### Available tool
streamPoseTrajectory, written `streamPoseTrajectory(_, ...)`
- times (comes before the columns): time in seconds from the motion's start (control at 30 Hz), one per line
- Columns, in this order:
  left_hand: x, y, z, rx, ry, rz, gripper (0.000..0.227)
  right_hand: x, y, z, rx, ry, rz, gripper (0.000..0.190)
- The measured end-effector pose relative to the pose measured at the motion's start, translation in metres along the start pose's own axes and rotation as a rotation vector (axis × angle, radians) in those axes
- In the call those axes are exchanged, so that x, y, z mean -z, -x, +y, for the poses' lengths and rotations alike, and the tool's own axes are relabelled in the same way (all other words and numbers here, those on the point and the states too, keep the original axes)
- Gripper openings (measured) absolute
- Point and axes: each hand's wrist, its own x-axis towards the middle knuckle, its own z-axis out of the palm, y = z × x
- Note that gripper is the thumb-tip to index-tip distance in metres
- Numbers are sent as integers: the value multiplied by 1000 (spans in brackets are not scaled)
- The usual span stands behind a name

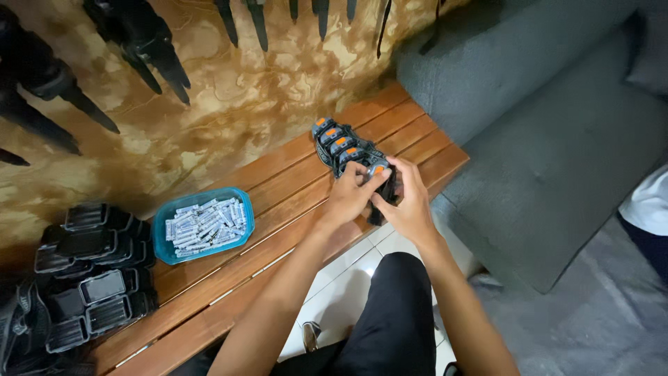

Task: The person assembles headlamps by inserting batteries into the headlamp body, closing the battery compartment, and attaching the head strap. They test the light function and place the completed headlamp on a wooden bench alongside others.

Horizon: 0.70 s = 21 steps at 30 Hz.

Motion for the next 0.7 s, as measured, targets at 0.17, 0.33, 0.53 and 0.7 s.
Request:
streamPoseTrajectory(0.17, 10, -26, -43, -326, -216, 91, 43, -10, -8, 22, -294, -264, 82, 77)
streamPoseTrajectory(0.33, -4, -15, -66, -548, -790, 202, 58, -23, -31, 53, -818, -1006, 184, 59)
streamPoseTrajectory(0.53, -27, -42, -97, -464, -1032, 218, 75, -59, -30, 61, -831, -685, 73, 68)
streamPoseTrajectory(0.7, -39, -70, -141, -650, -1119, 424, 68, -75, -40, 59, -487, 85, 66, 74)
